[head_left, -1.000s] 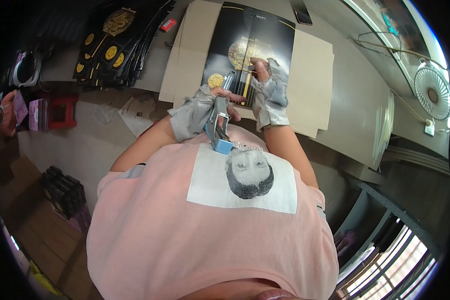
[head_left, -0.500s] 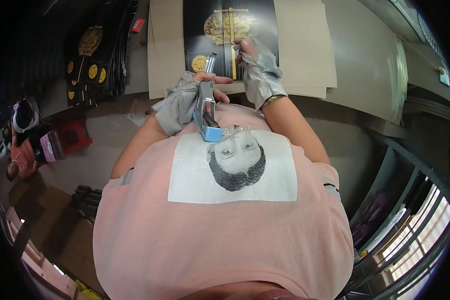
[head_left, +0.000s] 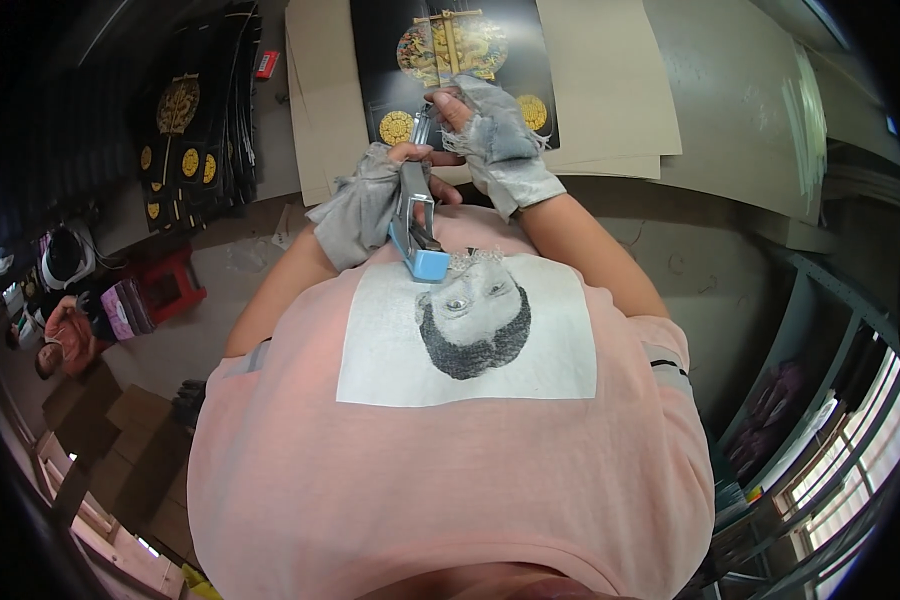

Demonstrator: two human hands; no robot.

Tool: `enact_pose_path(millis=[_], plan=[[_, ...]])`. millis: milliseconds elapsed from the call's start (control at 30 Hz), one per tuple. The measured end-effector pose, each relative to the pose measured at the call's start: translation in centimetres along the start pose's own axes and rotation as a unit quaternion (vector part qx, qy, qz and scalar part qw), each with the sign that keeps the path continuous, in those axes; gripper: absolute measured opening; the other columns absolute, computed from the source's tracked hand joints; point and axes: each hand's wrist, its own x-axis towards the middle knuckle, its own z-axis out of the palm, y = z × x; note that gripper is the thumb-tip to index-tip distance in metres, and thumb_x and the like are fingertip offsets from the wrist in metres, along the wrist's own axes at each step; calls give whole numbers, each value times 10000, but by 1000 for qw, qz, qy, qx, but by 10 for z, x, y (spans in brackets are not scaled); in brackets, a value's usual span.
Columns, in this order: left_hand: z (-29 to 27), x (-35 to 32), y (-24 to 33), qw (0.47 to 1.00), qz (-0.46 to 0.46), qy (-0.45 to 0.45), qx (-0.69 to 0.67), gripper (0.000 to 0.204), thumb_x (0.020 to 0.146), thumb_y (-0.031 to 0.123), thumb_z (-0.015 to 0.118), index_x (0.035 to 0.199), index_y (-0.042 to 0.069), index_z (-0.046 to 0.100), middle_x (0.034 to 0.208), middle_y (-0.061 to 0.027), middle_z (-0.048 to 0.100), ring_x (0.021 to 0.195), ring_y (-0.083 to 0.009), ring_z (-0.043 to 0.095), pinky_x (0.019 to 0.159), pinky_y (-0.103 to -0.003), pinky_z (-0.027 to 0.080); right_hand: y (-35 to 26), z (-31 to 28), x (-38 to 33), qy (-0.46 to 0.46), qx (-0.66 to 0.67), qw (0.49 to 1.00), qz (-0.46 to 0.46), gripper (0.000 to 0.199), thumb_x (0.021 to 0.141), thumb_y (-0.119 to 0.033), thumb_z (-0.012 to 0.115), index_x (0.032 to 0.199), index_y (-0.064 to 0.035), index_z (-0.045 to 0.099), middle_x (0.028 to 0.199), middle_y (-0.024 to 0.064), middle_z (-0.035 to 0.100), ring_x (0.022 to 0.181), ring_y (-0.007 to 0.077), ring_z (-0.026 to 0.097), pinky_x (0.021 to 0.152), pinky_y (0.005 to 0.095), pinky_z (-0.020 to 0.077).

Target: Packing and folding gift boxes in a warehouse setting using a tape dispenser.

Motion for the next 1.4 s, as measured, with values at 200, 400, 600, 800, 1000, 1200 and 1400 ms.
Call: enact_pose_path(millis=[200,400,600,800,1000,1200,1400], plan=[[3,-4,-3,999,30,32,-5,504,886,419,429,1092,-29,532,728,-142,602,421,-102,481,434,-193,422,0,6,2,12,-86,995,-57,198,857,-188,608,947,-15,646,775,33,601,695,120,528,615,248,427],[-2,0,-8,997,-42,60,-25,631,860,510,409,889,-92,596,490,-66,517,415,-123,479,409,-203,386,0,10,1,16,-182,972,-148,176,843,-170,622,916,-12,646,775,51,617,705,136,554,638,267,448],[-9,8,-17,997,-12,72,-28,635,837,526,416,885,-79,603,504,-80,533,396,-133,478,388,-224,377,-2,14,1,-1,-186,974,-131,164,830,-146,626,920,-10,647,806,68,628,729,149,570,657,269,453],[-11,7,-16,997,-30,65,-18,621,812,535,439,865,-57,621,511,-70,538,405,-126,474,386,-222,367,-5,12,-2,-7,-206,969,-138,160,817,-122,634,940,-21,652,821,87,620,750,183,583,682,294,460],[-5,3,-16,995,-14,101,-23,615,799,543,463,870,-47,624,498,-37,517,405,-106,450,383,-216,349,-14,13,-5,-3,-261,948,-181,146,816,-118,629,928,-28,656,829,93,621,758,213,588,685,309,465],[-10,3,-14,999,-26,41,-6,593,800,531,480,950,-30,599,594,-80,573,443,-104,487,398,-223,377,-18,9,1,-9,-247,958,-149,146,796,-116,636,909,-26,656,774,88,632,713,231,597,668,311,471],[-16,8,-19,999,24,30,-20,545,816,485,481,1130,43,534,808,-149,631,465,-120,517,429,-223,427,-20,9,3,-18,-263,957,-120,165,786,-141,640,907,-29,652,798,107,644,711,208,603,659,306,473]])
